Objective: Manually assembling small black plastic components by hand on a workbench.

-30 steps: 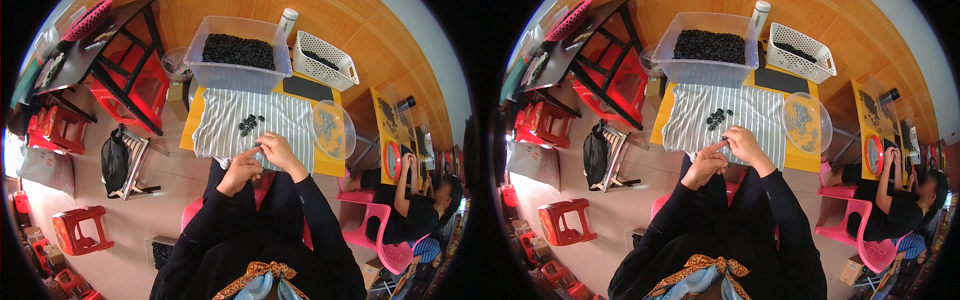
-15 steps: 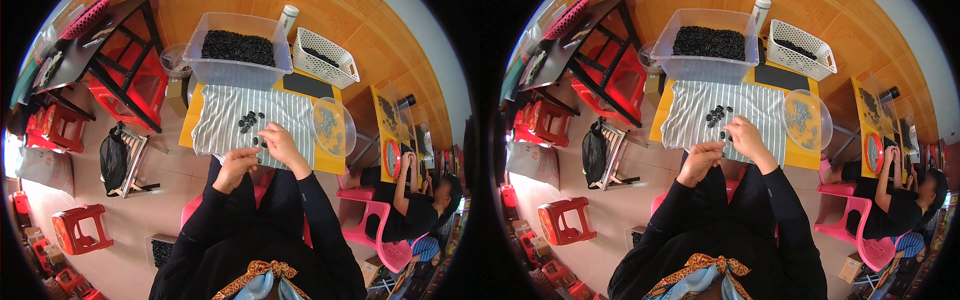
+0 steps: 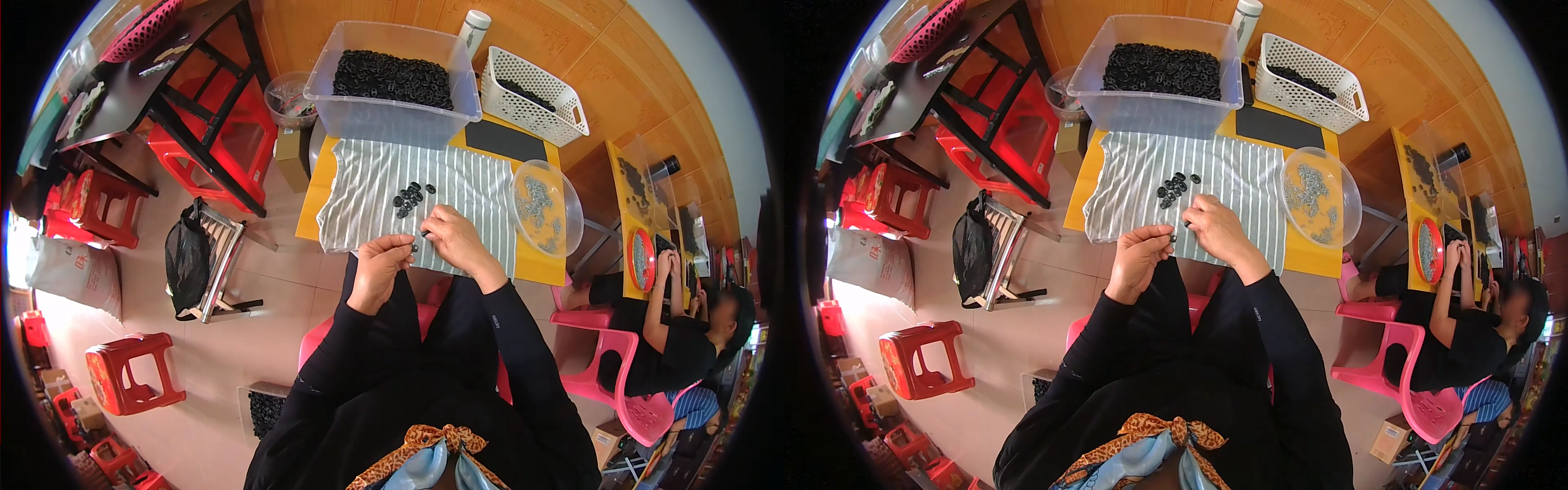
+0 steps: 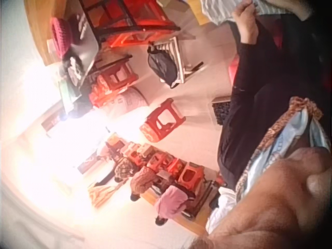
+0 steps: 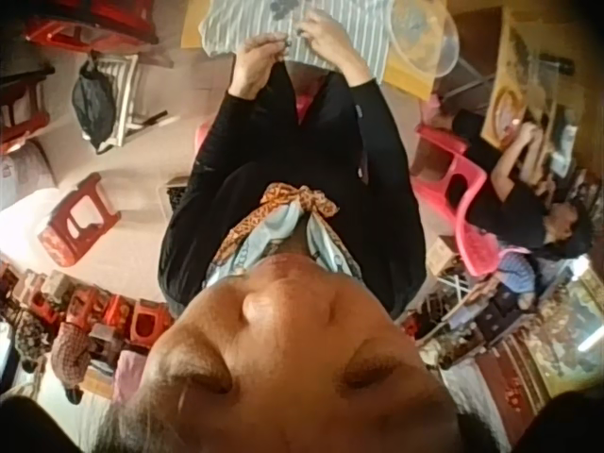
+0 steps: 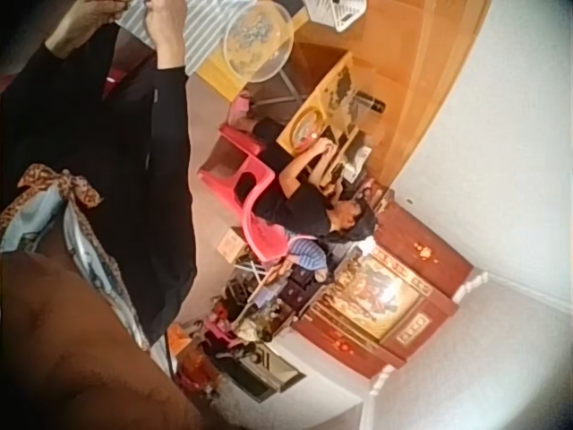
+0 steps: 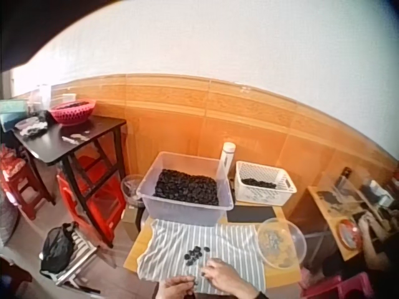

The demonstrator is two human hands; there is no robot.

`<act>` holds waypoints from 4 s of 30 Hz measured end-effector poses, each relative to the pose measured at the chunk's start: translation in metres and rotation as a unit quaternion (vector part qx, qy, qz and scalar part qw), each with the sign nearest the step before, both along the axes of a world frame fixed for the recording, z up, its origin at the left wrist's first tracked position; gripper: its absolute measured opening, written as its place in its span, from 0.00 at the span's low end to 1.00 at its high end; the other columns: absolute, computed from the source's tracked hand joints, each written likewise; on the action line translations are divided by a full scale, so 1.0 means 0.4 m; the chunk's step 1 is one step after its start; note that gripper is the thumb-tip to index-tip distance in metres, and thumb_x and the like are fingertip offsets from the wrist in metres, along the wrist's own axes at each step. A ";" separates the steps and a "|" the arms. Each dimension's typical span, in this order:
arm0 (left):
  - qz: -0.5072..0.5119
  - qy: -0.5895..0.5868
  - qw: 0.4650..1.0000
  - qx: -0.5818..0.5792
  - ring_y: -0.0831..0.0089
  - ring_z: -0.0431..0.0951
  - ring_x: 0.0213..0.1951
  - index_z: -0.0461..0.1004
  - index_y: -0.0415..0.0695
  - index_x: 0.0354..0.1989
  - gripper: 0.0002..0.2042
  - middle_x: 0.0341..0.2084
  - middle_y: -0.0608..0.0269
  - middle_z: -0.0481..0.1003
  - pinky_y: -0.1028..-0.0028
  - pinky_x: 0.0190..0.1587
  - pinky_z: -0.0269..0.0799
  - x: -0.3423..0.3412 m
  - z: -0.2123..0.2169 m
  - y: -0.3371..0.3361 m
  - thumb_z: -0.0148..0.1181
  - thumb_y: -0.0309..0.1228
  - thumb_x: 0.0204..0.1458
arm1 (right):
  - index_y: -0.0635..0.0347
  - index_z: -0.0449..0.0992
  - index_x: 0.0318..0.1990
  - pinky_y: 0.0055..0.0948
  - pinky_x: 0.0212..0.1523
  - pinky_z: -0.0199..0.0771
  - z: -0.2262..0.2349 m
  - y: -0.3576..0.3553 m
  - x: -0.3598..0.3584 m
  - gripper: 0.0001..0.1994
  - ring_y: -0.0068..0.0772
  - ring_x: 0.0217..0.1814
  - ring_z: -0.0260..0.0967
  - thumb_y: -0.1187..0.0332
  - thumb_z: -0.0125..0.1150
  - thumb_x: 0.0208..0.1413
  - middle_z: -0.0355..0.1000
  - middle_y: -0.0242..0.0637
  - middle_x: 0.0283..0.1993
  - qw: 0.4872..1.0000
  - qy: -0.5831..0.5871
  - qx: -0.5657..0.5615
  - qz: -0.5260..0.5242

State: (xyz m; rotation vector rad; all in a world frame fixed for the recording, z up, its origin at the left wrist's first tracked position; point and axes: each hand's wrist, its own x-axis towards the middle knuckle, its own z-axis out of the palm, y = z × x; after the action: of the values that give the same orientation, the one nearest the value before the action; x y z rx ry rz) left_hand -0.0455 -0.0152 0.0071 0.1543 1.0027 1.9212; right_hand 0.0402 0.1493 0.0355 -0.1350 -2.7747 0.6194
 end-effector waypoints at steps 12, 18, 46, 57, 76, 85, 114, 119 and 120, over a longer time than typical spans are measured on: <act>-0.005 0.055 0.998 -0.008 0.79 0.73 0.24 0.75 0.31 0.37 0.08 0.23 0.61 0.75 0.82 0.28 0.67 0.031 0.004 0.009 0.55 0.18 0.49 | 0.64 0.71 0.26 0.35 0.28 0.68 -0.016 0.007 0.143 0.03 0.43 0.26 0.68 0.79 0.58 0.41 0.67 0.42 0.27 0.962 0.081 0.001 -0.261; -0.038 0.084 0.996 -0.021 0.80 0.72 0.24 0.75 0.32 0.37 0.08 0.23 0.63 0.74 0.82 0.28 0.66 0.063 -0.004 0.018 0.55 0.19 0.49 | 0.63 0.74 0.32 0.40 0.33 0.68 -0.047 0.024 0.161 0.04 0.50 0.33 0.68 0.76 0.55 0.48 0.68 0.45 0.30 0.965 0.098 -0.096 -0.224; -0.052 0.145 0.988 0.008 0.81 0.72 0.26 0.75 0.34 0.42 0.11 0.23 0.64 0.74 0.82 0.29 0.66 0.082 0.012 0.017 0.54 0.18 0.50 | 0.65 0.78 0.37 0.15 0.28 0.64 -0.015 -0.106 0.143 0.05 0.13 0.26 0.64 0.78 0.57 0.54 0.71 0.27 0.26 0.804 0.128 -0.550 -0.184; -0.036 0.131 0.991 0.017 0.80 0.71 0.26 0.75 0.33 0.43 0.12 0.24 0.63 0.74 0.83 0.29 0.66 0.083 0.009 0.018 0.54 0.17 0.49 | 0.66 0.77 0.36 0.14 0.27 0.62 -0.016 -0.118 0.135 0.04 0.11 0.26 0.62 0.77 0.57 0.54 0.70 0.26 0.25 0.812 0.142 -0.540 -0.169; -0.008 0.034 0.998 0.045 0.78 0.74 0.26 0.75 0.31 0.40 0.10 0.30 0.57 0.77 0.82 0.31 0.69 0.086 -0.008 0.020 0.54 0.16 0.50 | 0.68 0.72 0.45 0.20 0.34 0.71 -0.013 -0.149 0.135 0.15 0.26 0.34 0.73 0.86 0.56 0.48 0.68 0.38 0.35 0.912 0.189 -0.355 -0.083; -0.020 0.056 0.997 0.049 0.78 0.73 0.24 0.75 0.32 0.40 0.09 0.26 0.59 0.76 0.82 0.30 0.69 0.089 0.000 0.019 0.55 0.15 0.50 | 0.68 0.72 0.44 0.23 0.31 0.68 -0.007 -0.153 0.138 0.14 0.30 0.30 0.69 0.85 0.53 0.48 0.68 0.40 0.32 0.931 0.205 -0.282 -0.107; 0.052 0.208 0.976 0.030 0.85 0.70 0.25 0.74 0.34 0.39 0.08 0.28 0.67 0.72 0.85 0.27 0.66 0.138 0.029 0.017 0.54 0.16 0.51 | 0.69 0.71 0.41 0.23 0.28 0.66 -0.009 -0.192 0.135 0.10 0.31 0.27 0.67 0.84 0.52 0.50 0.67 0.40 0.29 0.911 0.296 -0.250 -0.140; 0.030 0.179 0.983 0.035 0.84 0.70 0.26 0.74 0.34 0.40 0.08 0.28 0.67 0.72 0.85 0.28 0.66 0.140 0.018 0.019 0.55 0.16 0.51 | 0.69 0.71 0.42 0.23 0.28 0.67 0.002 -0.192 0.135 0.10 0.29 0.27 0.67 0.84 0.52 0.51 0.67 0.39 0.30 0.908 0.289 -0.269 -0.140; 0.043 0.183 0.982 0.035 0.84 0.70 0.26 0.74 0.35 0.40 0.08 0.28 0.67 0.72 0.84 0.29 0.66 0.138 0.029 0.023 0.54 0.16 0.51 | 0.69 0.72 0.42 0.22 0.29 0.66 0.004 -0.194 0.131 0.10 0.28 0.27 0.67 0.84 0.52 0.51 0.67 0.39 0.31 0.904 0.295 -0.275 -0.141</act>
State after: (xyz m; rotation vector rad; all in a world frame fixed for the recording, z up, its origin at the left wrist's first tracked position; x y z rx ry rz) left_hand 0.0097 -0.0061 0.0186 0.5277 1.1964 2.0518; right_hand 0.0925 0.0715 0.0372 -0.3866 -1.8984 1.1284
